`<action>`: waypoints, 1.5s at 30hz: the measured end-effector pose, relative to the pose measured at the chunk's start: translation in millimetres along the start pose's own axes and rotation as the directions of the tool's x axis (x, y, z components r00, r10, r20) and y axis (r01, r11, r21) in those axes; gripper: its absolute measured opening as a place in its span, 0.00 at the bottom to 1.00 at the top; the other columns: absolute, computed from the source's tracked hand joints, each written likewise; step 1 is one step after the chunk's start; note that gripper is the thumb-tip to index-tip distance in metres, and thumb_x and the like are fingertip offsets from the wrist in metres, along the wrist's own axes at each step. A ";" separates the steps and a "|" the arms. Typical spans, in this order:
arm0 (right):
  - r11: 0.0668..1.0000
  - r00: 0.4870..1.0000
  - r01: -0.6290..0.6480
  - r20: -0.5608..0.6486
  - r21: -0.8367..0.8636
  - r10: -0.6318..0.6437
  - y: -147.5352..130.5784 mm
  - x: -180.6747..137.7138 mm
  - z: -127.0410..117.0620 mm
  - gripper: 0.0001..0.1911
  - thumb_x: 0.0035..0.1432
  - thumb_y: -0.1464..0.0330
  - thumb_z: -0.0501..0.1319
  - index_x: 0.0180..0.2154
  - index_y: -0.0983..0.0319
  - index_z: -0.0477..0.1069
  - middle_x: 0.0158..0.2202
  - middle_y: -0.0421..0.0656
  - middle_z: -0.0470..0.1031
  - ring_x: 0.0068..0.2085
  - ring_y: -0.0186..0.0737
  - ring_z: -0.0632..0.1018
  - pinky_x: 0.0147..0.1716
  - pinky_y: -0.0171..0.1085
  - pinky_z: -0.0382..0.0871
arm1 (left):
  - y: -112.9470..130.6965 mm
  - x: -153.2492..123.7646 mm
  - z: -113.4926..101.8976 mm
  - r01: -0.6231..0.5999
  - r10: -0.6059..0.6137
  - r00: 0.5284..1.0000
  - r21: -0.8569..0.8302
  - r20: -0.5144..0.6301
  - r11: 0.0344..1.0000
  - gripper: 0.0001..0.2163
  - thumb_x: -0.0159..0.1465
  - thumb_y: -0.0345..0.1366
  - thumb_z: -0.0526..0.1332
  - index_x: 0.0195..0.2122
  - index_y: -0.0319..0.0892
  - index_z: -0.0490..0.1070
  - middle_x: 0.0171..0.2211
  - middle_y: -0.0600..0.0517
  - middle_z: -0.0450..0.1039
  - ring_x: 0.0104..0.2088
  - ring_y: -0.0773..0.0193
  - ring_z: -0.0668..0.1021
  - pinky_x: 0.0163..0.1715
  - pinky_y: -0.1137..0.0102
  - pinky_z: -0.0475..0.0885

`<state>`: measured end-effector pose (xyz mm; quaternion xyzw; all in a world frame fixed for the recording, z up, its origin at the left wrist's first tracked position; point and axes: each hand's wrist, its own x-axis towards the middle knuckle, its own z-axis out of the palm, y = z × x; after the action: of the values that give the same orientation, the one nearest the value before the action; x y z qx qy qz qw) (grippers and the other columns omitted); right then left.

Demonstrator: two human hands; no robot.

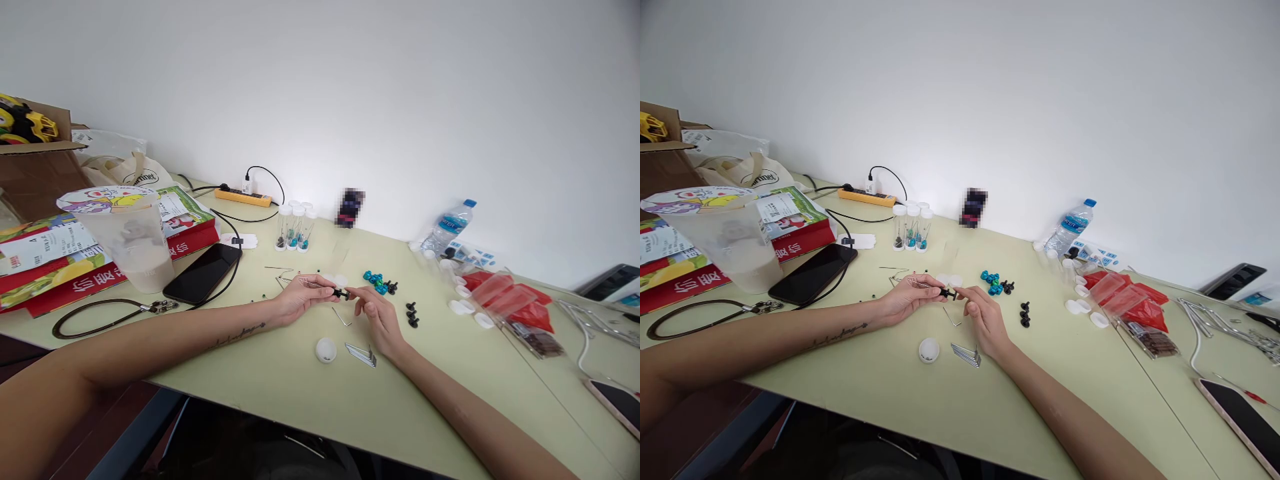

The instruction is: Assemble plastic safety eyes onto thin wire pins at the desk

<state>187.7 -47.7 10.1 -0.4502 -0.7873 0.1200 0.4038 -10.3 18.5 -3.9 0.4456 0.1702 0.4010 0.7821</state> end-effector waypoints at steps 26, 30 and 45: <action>0.999 1.000 -0.029 -0.003 -0.012 0.029 1.2 -0.4 1.6 0.24 0.65 0.58 0.40 0.47 0.59 0.69 0.35 0.44 0.72 0.29 0.36 0.71 0.34 0.38 0.66 | 1.4 -1.3 1.2 0.022 -0.022 1.000 0.009 -0.007 1.000 0.13 0.48 0.32 0.69 0.34 0.35 0.73 0.34 0.47 0.76 0.38 0.58 0.78 0.52 0.61 0.65; 0.998 0.999 -0.049 0.019 -0.030 0.049 0.6 0.5 1.7 0.24 0.65 0.58 0.39 0.43 0.61 0.70 0.34 0.44 0.72 0.29 0.37 0.72 0.34 0.38 0.66 | 1.3 -1.8 1.6 0.028 -0.028 1.000 0.001 -0.002 1.000 0.13 0.48 0.32 0.69 0.34 0.35 0.73 0.34 0.47 0.76 0.38 0.58 0.78 0.52 0.61 0.65; 0.998 0.998 -0.055 0.001 0.004 0.055 1.2 0.2 1.3 0.21 0.65 0.59 0.41 0.47 0.59 0.67 0.35 0.43 0.71 0.28 0.35 0.71 0.34 0.38 0.65 | 0.4 -0.3 0.3 0.016 -0.016 1.000 0.000 -0.004 1.000 0.13 0.48 0.32 0.69 0.34 0.35 0.73 0.34 0.48 0.76 0.38 0.58 0.78 0.52 0.61 0.65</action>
<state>187.4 -46.6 8.7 -0.4710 -0.7743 0.1330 0.4012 -10.5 18.2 -3.4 0.4436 0.1753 0.3958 0.7848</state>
